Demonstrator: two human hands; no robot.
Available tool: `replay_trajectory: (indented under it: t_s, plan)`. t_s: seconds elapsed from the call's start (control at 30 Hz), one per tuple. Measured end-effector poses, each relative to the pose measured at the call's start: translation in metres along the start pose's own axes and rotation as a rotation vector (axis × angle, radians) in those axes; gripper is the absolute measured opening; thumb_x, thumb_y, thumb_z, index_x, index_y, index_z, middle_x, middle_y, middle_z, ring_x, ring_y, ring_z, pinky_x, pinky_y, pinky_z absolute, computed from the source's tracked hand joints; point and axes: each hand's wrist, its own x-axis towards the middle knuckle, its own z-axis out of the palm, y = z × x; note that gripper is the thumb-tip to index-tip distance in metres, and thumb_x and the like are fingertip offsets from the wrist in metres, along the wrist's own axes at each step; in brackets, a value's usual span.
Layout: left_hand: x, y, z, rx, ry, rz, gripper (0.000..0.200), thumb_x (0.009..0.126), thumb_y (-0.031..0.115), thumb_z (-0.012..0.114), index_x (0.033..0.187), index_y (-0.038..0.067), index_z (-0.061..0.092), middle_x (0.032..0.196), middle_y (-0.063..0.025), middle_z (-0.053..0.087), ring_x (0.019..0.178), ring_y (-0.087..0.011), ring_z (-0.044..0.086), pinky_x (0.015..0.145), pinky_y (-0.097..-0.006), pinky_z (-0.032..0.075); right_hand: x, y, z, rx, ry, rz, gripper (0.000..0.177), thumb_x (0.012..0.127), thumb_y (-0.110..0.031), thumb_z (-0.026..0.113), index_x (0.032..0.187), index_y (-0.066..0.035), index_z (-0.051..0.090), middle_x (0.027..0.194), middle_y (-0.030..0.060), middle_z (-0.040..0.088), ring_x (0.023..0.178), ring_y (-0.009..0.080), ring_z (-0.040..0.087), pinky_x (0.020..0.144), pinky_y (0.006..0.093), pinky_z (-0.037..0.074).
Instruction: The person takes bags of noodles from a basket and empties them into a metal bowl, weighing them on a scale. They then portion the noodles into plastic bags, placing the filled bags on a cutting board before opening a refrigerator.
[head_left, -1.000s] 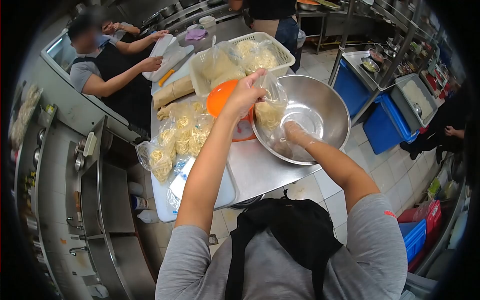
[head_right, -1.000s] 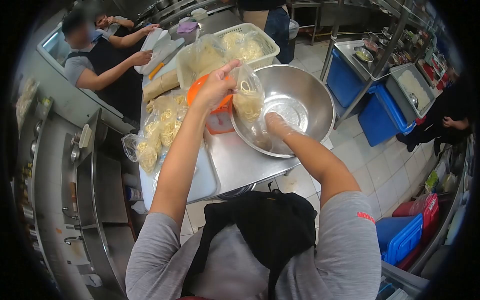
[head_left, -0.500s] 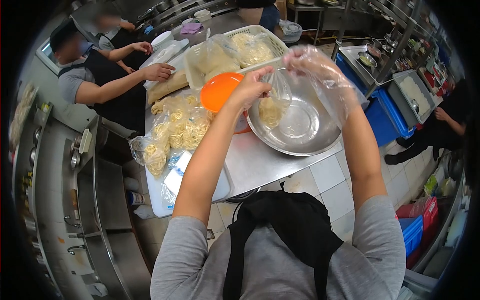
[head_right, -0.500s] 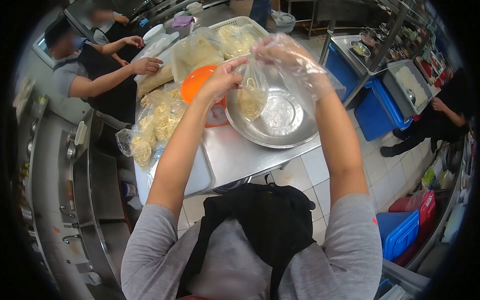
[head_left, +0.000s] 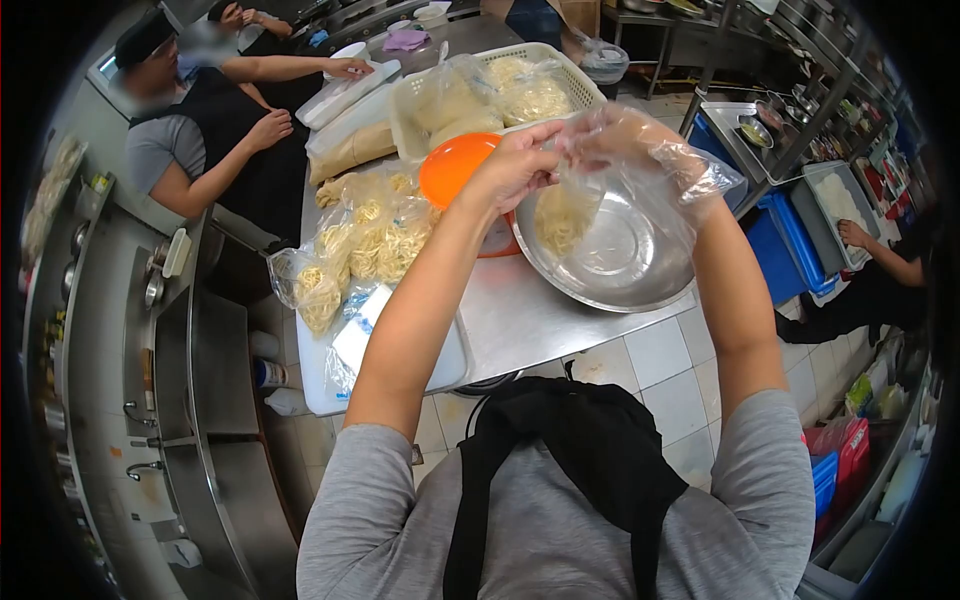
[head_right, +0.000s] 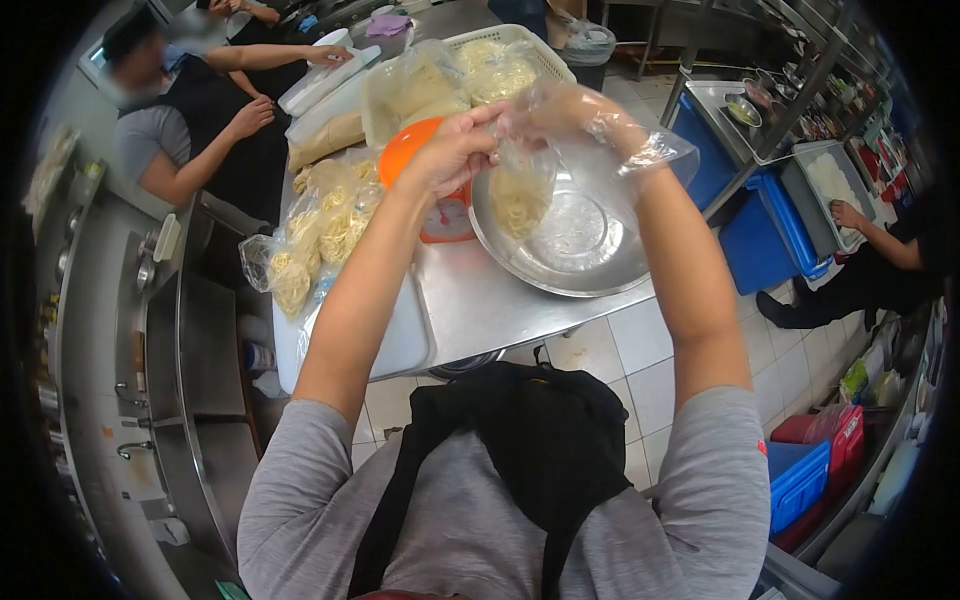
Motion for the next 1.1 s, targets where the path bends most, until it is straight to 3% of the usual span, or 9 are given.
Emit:
replay_trajectory:
  t_s: [0.07,0.17,0.27,0.47,0.53,0.63,0.83,0.9,1.1]
  plan:
    - [0.002,0.000,0.000,-0.014,0.011,0.003,0.058,0.071,-0.005,0.048,0.128,-0.001,0.037,0.101,-0.0027,0.053,0.068,-0.0057,0.048,0.065,-0.0215,0.045,-0.006,-0.004,0.005,-0.302,-0.037,0.158,0.037,0.084,-0.024,0.058,0.108,0.002,0.054,0.090,0.0089,0.062,0.079,0.0152,0.060,0.070,0.0280,0.050]
    - [0.000,0.006,-0.001,-0.038,-0.023,0.022,0.051,0.072,-0.004,0.048,0.122,0.004,0.044,0.092,-0.0006,0.052,0.066,-0.0070,0.048,0.062,-0.0208,0.044,0.019,0.002,-0.017,-0.685,-0.249,-0.010,0.040,0.084,-0.029,0.057,0.110,0.001,0.052,0.088,0.0105,0.062,0.070,0.0171,0.062,0.060,0.0296,0.050]
    - [0.001,0.014,0.001,-0.043,0.007,0.072,0.049,0.071,-0.006,0.047,0.119,0.005,0.046,0.090,-0.0008,0.051,0.063,-0.0082,0.048,0.060,-0.0211,0.043,-0.028,-0.060,0.004,-0.505,0.124,0.076,0.035,0.081,-0.021,0.059,0.104,0.005,0.056,0.091,0.0132,0.062,0.071,0.0168,0.061,0.059,0.0285,0.048]
    - [-0.011,0.038,0.022,-0.380,-0.081,0.145,0.051,0.070,-0.008,0.046,0.121,-0.001,0.043,0.099,-0.0038,0.049,0.063,-0.0081,0.048,0.058,-0.0224,0.044,-0.030,-0.047,-0.019,-0.025,0.236,-0.496,0.019,0.082,-0.012,0.058,0.096,0.001,0.059,0.088,0.0083,0.060,0.072,0.0124,0.057,0.060,0.0241,0.045]
    - [-0.013,0.051,0.021,-0.329,-0.041,0.164,0.052,0.070,-0.008,0.047,0.121,0.000,0.043,0.100,-0.0037,0.050,0.062,-0.0079,0.048,0.058,-0.0227,0.044,-0.018,-0.018,-0.033,0.364,0.520,-0.627,0.017,0.082,-0.010,0.059,0.097,-0.002,0.059,0.086,0.0051,0.059,0.069,0.0094,0.054,0.058,0.0215,0.043]
    - [-0.016,0.076,0.000,-0.208,-0.016,0.206,0.048,0.071,-0.006,0.049,0.118,0.000,0.046,0.103,-0.0026,0.055,0.059,-0.0060,0.047,0.056,-0.0216,0.043,-0.012,0.018,-0.051,0.686,0.589,-0.523,0.020,0.082,-0.010,0.060,0.100,-0.004,0.057,0.084,0.0018,0.057,0.069,0.0058,0.051,0.057,0.0182,0.040]
    - [-0.048,0.135,-0.027,0.016,0.014,0.196,0.047,0.069,-0.004,0.050,0.116,0.000,0.050,0.099,-0.0020,0.057,0.058,-0.0037,0.046,0.055,-0.0200,0.041,-0.031,0.087,-0.049,0.686,0.503,-0.244,0.021,0.082,-0.015,0.061,0.100,-0.006,0.056,0.071,-0.0048,0.048,0.058,0.0038,0.040,0.050,0.0171,0.033]
    - [-0.053,0.149,-0.025,0.397,0.304,0.175,0.045,0.068,-0.003,0.049,0.113,0.000,0.052,0.098,-0.0029,0.057,0.058,-0.0055,0.046,0.056,-0.0198,0.042,-0.036,0.093,-0.043,0.583,0.474,-0.194,0.019,0.082,-0.018,0.061,0.096,-0.006,0.056,0.069,-0.0047,0.047,0.058,0.0036,0.040,0.050,0.0168,0.032]
    - [0.007,0.102,-0.057,0.855,0.418,-0.013,0.043,0.061,0.000,0.049,0.103,0.002,0.060,0.079,-0.0086,0.059,0.060,-0.0132,0.054,0.049,-0.0254,0.043,-0.038,0.110,-0.019,0.503,0.457,-0.039,0.022,0.081,-0.025,0.062,0.092,-0.007,0.057,0.066,-0.0042,0.046,0.053,0.0048,0.041,0.047,0.0192,0.033]
